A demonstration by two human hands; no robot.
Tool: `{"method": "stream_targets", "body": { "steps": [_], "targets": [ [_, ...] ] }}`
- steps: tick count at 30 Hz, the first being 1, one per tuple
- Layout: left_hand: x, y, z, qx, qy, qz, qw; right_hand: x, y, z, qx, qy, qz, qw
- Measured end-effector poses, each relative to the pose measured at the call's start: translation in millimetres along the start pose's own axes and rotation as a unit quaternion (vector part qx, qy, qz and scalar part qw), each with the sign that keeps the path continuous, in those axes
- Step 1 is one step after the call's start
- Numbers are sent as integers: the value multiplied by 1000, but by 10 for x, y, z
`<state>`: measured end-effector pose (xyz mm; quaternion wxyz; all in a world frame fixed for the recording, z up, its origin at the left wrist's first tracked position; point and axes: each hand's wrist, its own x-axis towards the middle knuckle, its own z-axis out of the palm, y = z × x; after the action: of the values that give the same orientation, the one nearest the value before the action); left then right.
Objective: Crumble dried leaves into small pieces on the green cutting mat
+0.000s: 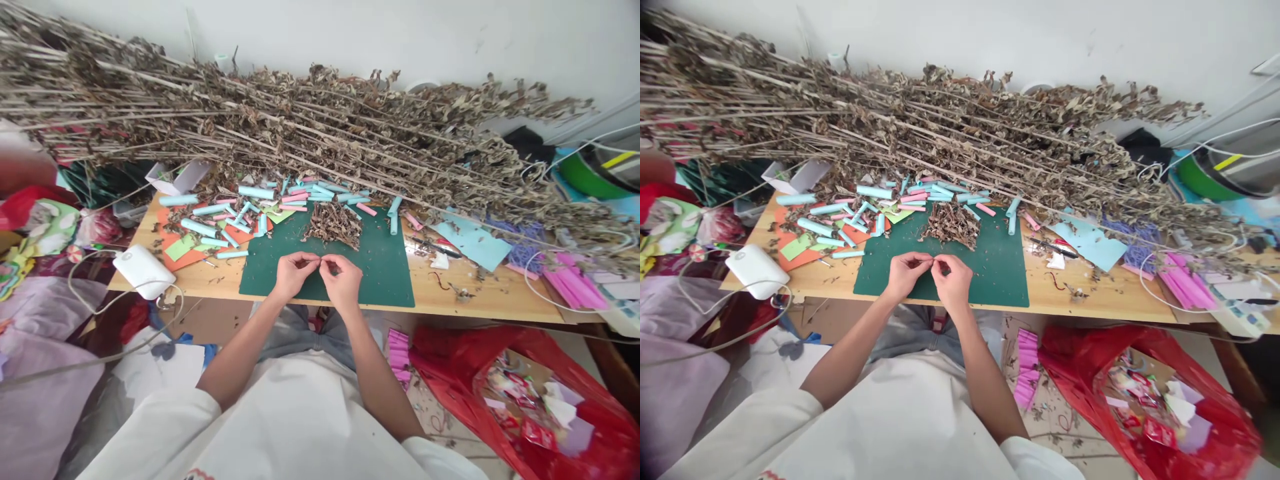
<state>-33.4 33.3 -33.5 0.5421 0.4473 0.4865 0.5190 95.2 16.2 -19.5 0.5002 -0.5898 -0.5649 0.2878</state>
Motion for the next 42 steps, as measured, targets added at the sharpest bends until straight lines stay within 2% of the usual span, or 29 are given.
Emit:
{"method": "stream_targets", "body": {
  "steps": [3,7,12,15,19,23,30,36,42],
  "targets": [
    [-13,12,6,-13,9,-1,1000,-4,29,85,118,27,107,987],
    [-23,29,11,-7,10,-4,1000,4,86,69,152,59,129,978],
    [-12,40,7,2,18,-16,1000,22,159,-96,73,71,72,992],
    [-10,48,11,16,19,-18,1000,18,186,-163,-23,33,7,999],
    [-16,46,5,30,6,4,1000,6,184,-200,-105,-26,-73,991],
    [-11,34,-24,37,-22,45,998,-1,123,-228,-120,-41,-79,989],
    [-7,68,-32,47,-39,58,996,-7,12,-151,-39,-50,-82,995],
    [-13,23,4,30,-22,6,999,1,63,-97,-75,-9,-102,992],
    [-28,-38,20,88,-35,50,994,-18,73,-94,-152,-24,-159,975]
  ]
}}
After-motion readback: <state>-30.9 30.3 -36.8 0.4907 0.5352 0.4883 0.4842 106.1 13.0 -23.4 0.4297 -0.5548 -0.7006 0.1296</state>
